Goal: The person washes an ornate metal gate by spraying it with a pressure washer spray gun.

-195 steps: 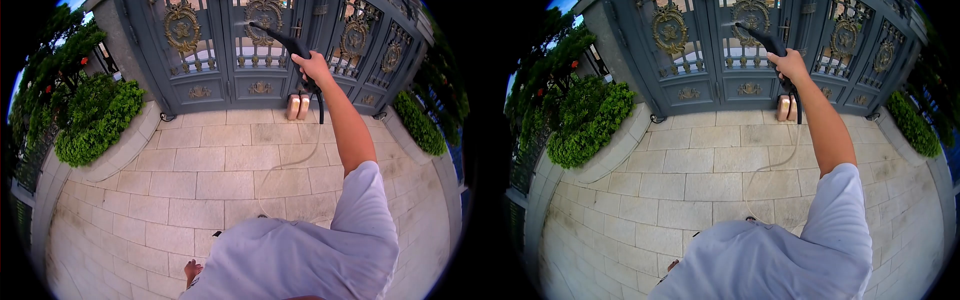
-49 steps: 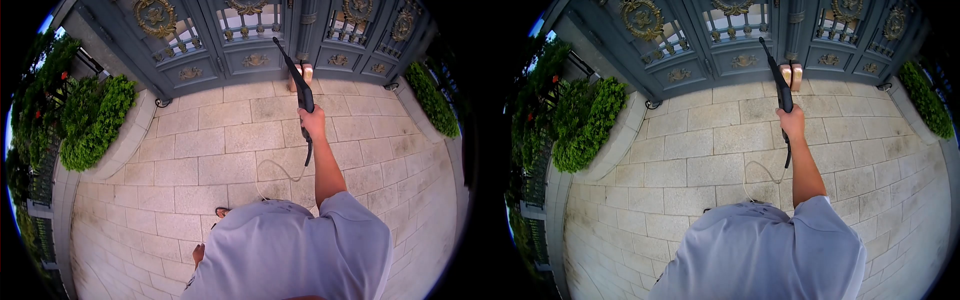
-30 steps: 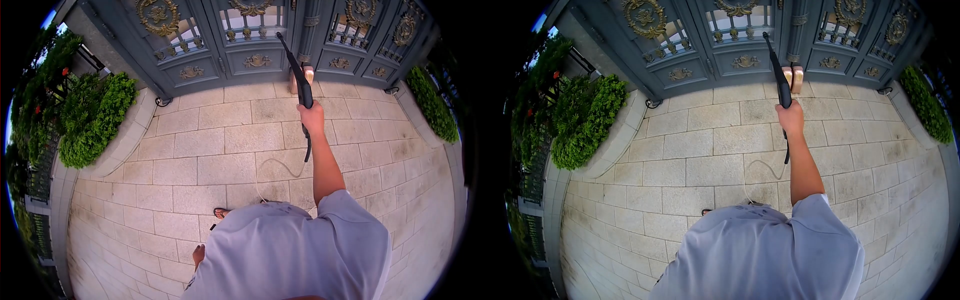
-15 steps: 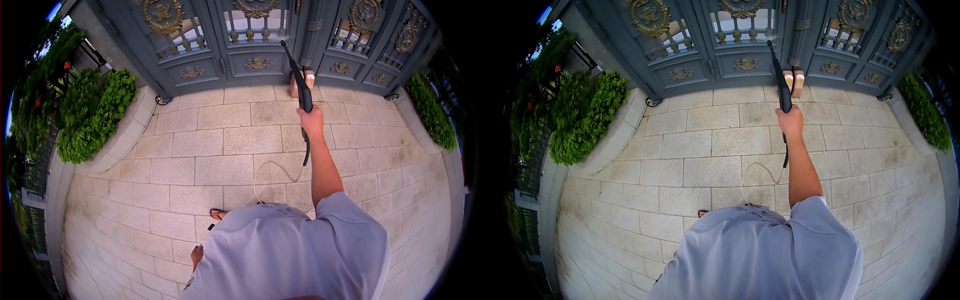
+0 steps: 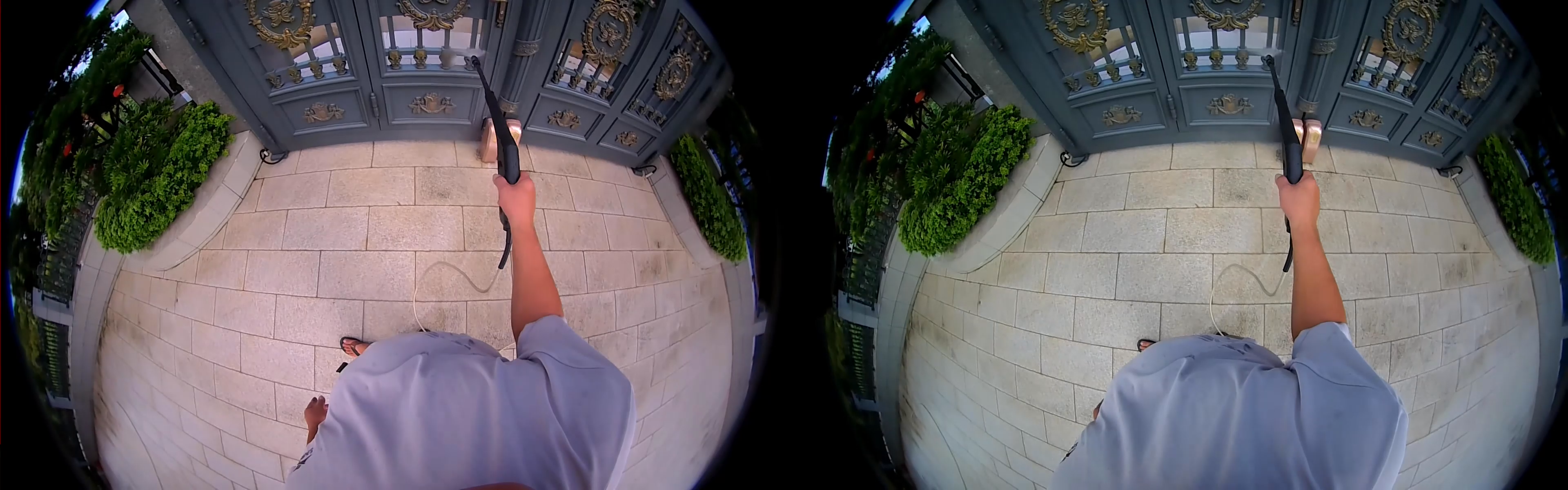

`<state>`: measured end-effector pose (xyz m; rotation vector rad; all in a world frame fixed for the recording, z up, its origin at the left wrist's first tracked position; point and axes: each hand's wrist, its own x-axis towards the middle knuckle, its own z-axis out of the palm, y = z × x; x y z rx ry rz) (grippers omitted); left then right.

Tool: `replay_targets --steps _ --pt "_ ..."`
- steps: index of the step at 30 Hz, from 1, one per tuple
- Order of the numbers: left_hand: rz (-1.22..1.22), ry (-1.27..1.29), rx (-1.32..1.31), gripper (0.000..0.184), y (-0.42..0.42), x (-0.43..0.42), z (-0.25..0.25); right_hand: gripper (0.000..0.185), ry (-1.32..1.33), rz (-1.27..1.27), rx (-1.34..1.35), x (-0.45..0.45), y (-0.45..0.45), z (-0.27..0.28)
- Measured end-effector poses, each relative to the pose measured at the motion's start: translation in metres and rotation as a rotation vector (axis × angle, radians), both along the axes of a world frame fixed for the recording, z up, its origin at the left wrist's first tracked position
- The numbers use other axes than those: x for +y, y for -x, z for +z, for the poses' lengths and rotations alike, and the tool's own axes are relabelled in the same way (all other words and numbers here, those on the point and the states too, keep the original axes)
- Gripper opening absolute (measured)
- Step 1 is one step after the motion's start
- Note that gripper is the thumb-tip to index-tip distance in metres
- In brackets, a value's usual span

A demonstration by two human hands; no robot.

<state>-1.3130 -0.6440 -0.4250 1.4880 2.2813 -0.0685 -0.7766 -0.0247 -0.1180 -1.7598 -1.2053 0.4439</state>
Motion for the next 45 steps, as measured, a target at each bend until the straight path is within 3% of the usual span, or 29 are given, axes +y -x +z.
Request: replay_targets --steps 5,10,14,20,22,25,28,31,34,37,40,41,43,44,45 --pt "0.004 -0.03 0.018 0.025 -0.003 0.002 -0.001 0.037 -0.014 -0.042 -0.084 0.001 0.008 0.015" --pt "0.29 -0.255 -0.325 0.025 -0.015 0.001 0.025 0.033 -0.025 -0.012 -0.117 0.002 0.006 -0.014" --pt "0.049 -0.089 0.0 0.026 -0.015 -0.014 -0.005 0.027 0.103 0.035 0.057 0.005 0.002 -0.038" --pt "0.146 -0.006 -0.162 0.025 -0.015 -0.025 0.002 0.026 0.07 0.088 0.094 -0.001 0.009 -0.022" --pt "0.047 -0.095 -0.087 0.021 -0.015 -0.025 0.006 0.026 0.078 0.1 0.129 -0.01 0.022 0.014" --pt "-0.013 -0.156 -0.036 0.02 -0.013 -0.022 0.009 0.027 -0.024 0.063 0.011 0.007 0.023 0.009" --pt "0.027 -0.14 -0.058 0.02 -0.011 -0.017 0.005 0.042 0.135 0.052 0.024 0.009 0.027 0.023" --pt "0.05 -0.143 -0.073 0.021 -0.012 -0.015 0.003 0.043 0.138 0.065 0.036 0.009 0.031 0.017" --pt "0.073 -0.155 -0.079 0.022 -0.014 -0.016 0.0 0.026 -0.011 0.088 -0.028 0.014 0.029 -0.014" --pt "0.101 -0.187 -0.082 0.023 -0.015 -0.02 -0.004 0.025 0.054 0.12 0.108 0.017 0.025 -0.03" --pt "0.114 -0.235 -0.063 0.024 -0.015 -0.026 -0.011 0.025 0.098 0.139 0.174 0.004 0.032 -0.008" --pt "0.053 -0.118 -0.002 0.026 -0.014 -0.028 -0.011 0.027 0.106 0.133 0.157 0.004 0.032 -0.003" --pt "0.014 -0.143 0.023 0.025 -0.014 -0.032 -0.01 0.037 0.13 0.12 0.12 0.008 0.03 0.002" --pt "-0.007 -0.155 0.035 0.025 -0.013 -0.032 -0.006 0.032 0.088 0.123 0.119 0.008 0.031 0.005" --pt "0.162 -0.183 -0.153 0.023 -0.012 -0.031 -0.001 0.027 0.043 0.125 0.119 0.008 0.035 0.009"
